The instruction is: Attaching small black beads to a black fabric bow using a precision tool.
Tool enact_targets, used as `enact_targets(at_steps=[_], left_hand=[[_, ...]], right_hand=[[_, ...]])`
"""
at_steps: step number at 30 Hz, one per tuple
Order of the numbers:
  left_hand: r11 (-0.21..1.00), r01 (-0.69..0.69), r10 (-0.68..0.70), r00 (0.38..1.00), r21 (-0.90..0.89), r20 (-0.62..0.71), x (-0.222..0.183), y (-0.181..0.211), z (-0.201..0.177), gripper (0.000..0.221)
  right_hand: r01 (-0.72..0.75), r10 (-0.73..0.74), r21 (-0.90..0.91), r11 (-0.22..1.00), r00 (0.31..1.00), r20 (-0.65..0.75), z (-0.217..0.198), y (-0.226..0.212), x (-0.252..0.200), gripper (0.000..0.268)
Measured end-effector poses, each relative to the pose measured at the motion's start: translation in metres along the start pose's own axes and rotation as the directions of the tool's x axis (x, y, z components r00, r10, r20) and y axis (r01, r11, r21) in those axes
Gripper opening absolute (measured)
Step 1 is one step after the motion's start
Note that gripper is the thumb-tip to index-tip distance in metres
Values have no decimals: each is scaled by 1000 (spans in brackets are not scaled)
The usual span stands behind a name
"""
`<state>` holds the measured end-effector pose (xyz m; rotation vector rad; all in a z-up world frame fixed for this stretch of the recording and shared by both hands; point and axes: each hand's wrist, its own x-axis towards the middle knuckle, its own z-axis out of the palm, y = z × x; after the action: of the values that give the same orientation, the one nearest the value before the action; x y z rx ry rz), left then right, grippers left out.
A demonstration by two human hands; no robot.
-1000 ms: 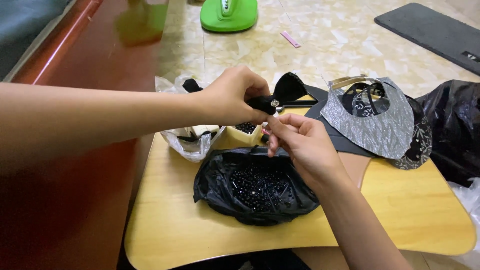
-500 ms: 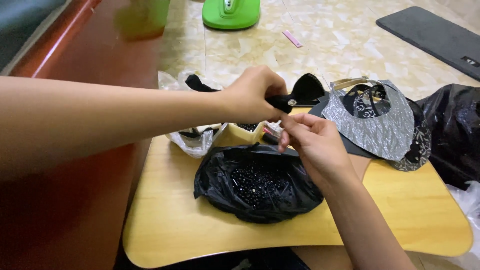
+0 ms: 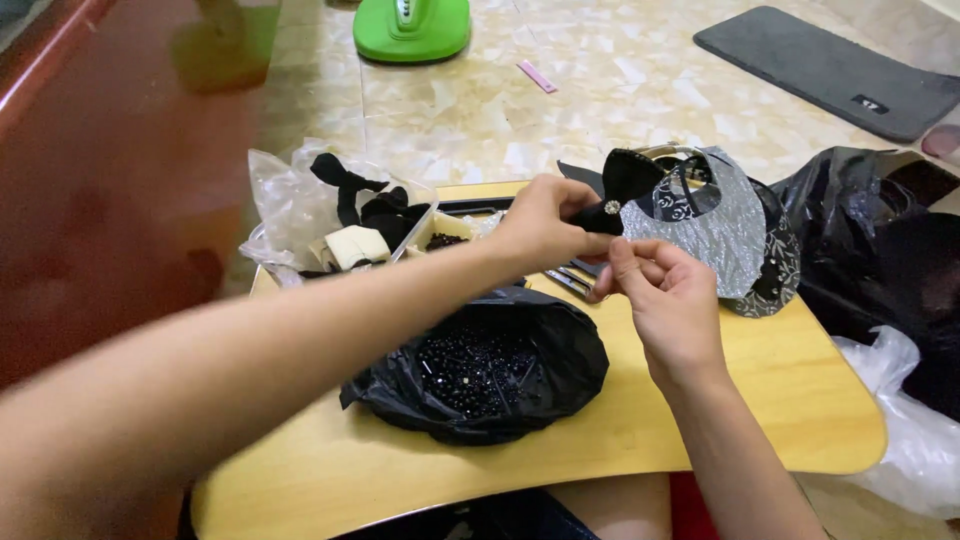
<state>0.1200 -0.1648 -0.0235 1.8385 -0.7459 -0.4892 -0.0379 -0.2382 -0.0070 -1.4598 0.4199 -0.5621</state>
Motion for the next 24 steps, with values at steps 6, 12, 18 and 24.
enact_targets(at_steps=[6, 12, 18, 24], left_hand=[[963, 4, -41, 991, -269, -130, -37, 12, 2, 29], [436, -27, -313, 932, -899, -180, -103, 14, -19, 36], [179, -23, -417, 904, -984, -96, -138, 2, -28, 35], [208, -30, -411, 905, -978, -115, -152, 2, -31, 32]], right_hand=[[57, -70, -79, 995, 981, -182, 1, 3, -6, 24], [-30, 27, -14, 999, 989, -148, 13, -5, -12, 15], [-412, 392, 179, 893, 909, 139, 55, -32, -40, 31], [-611, 546, 341, 715, 792, 274, 64, -6, -24, 28]])
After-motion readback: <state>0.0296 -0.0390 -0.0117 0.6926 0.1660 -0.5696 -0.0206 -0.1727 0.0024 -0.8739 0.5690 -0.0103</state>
